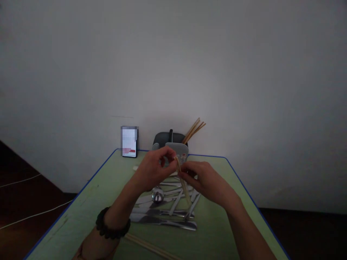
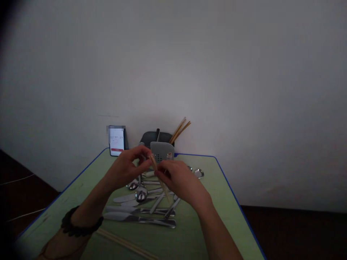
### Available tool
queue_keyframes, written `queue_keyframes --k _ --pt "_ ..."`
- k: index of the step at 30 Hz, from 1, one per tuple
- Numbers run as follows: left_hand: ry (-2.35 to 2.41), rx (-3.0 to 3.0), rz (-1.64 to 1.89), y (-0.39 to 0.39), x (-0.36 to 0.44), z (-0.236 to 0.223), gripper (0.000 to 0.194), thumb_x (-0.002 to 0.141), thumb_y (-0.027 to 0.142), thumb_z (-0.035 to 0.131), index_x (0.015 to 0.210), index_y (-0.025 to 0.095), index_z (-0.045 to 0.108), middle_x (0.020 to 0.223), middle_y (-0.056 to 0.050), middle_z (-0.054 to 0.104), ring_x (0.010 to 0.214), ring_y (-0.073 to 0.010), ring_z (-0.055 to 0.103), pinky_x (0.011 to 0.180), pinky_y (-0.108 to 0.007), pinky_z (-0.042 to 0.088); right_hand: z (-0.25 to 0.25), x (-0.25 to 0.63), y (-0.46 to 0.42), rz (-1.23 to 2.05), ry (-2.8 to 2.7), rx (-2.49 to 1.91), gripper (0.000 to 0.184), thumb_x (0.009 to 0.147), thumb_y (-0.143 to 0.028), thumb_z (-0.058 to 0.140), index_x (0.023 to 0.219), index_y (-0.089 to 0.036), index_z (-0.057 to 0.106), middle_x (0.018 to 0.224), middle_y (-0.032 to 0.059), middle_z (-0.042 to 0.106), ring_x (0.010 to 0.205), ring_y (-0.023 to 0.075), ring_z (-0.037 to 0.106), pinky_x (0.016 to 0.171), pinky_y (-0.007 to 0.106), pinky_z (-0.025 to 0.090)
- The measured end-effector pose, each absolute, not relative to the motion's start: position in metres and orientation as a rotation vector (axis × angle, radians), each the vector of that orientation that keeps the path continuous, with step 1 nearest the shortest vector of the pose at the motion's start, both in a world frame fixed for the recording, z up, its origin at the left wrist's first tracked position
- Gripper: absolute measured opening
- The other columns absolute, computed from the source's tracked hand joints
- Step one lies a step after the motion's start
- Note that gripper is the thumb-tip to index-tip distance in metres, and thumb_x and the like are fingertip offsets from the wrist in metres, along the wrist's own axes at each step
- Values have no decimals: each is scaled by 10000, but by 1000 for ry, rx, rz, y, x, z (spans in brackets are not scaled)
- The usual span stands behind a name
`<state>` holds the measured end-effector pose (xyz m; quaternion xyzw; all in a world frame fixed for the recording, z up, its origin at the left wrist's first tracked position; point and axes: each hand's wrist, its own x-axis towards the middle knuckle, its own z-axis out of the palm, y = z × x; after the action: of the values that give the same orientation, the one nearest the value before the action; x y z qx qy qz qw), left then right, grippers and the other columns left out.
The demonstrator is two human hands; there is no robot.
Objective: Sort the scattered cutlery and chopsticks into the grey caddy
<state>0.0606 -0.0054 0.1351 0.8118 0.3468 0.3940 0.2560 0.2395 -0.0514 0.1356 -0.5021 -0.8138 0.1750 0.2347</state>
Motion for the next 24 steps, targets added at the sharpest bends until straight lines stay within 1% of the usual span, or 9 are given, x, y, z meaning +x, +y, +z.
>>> queue_keyframes --k 6,12,16,19,24 --pt "872 2298 980 3 43 135 131 822 278 520 802 169 589 728 14 614 616 -97 517 587 -204 412 135 233 -53 407 -2213 -1315 155 911 -265 455 890 -185 586 825 28 576 671 111 513 627 228 394" --pt "851 2227 1039 7 35 137 194 860 323 505 819 165 609 731 1 632 651 -110 544 593 -207 419 145 231 -51 351 -2112 -1304 133 894 -275 491 863 -185 583 777 12 580 645 105 509 602 225 396" --pt "878 2193 1109 9 34 138 212 867 344 509 821 162 608 747 -6 644 679 -116 568 606 -211 437 156 231 -46 431 -2214 -1327 169 889 -294 487 838 -183 604 764 13 600 641 108 514 588 225 401" --pt "899 2161 1119 10 34 139 215 865 358 514 833 167 607 761 -7 654 686 -119 583 612 -212 449 156 230 -41 495 -2249 -1317 162 882 -277 494 825 -178 609 762 13 604 643 105 513 592 224 402" --pt "945 2168 924 16 33 133 205 865 337 497 884 170 614 793 -9 654 710 -129 584 627 -218 443 151 235 -35 561 -2028 -1246 150 870 -300 513 842 -173 587 736 7 599 637 102 530 583 218 424"
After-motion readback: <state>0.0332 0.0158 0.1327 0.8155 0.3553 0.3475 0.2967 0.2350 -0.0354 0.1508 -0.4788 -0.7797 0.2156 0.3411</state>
